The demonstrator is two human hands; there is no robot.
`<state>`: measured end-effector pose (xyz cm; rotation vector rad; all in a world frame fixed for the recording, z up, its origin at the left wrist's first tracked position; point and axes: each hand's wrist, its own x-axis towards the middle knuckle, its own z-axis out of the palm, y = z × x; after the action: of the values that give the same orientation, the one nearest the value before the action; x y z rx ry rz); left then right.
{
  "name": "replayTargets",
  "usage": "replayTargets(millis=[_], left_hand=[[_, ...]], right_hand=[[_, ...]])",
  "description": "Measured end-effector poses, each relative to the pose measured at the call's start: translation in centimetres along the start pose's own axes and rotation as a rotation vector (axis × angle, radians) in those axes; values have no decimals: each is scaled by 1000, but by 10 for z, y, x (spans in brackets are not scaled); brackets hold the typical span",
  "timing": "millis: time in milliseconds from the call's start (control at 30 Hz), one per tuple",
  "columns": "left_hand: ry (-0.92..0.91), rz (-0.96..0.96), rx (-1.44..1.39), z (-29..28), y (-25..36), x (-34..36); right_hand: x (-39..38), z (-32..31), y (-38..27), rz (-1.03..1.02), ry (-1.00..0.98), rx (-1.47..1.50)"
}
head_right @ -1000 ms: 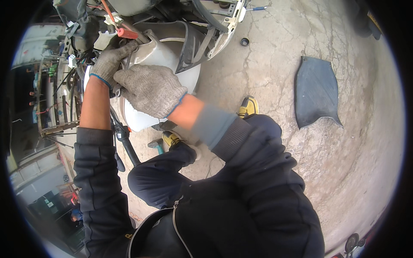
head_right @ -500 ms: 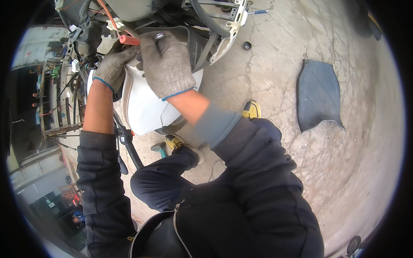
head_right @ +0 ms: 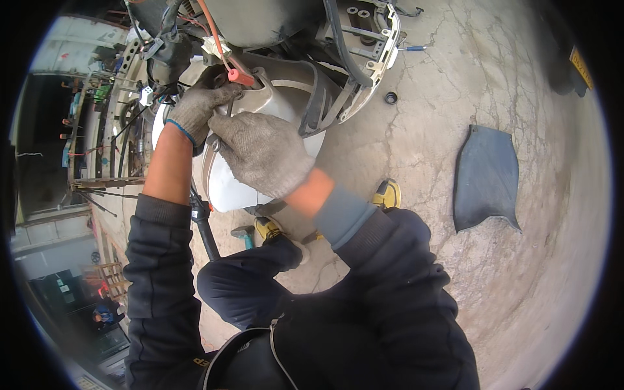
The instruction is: The person repairs a white scooter in an outdoor workshop. They use a power drill to remove and install parts, handle the scooter's body panels, and connect wiring near the front fairing.
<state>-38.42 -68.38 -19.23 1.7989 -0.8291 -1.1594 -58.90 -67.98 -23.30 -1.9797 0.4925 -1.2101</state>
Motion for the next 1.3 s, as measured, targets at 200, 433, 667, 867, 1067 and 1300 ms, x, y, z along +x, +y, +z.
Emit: replayTargets(millis=[200,433,667,867,1067,1300], left_hand=[[-4,8,98,1,7,-1],[2,205,257,-6,-4,8],[-55,116,397,-9,-2,9],[-47,148,353,-8,-2,5],[-23,149,247,-12,-9,8],[-154,332,420,-17,-9,10]], right_hand=[[1,3,-3,37,-23,-6],[-9,8,11,349,224,315],[22,-20,22,885,221,821],[29,-19,48,908,338,1157],[22,-12,43,807,365,1138],[7,-2,10,463,219,547]])
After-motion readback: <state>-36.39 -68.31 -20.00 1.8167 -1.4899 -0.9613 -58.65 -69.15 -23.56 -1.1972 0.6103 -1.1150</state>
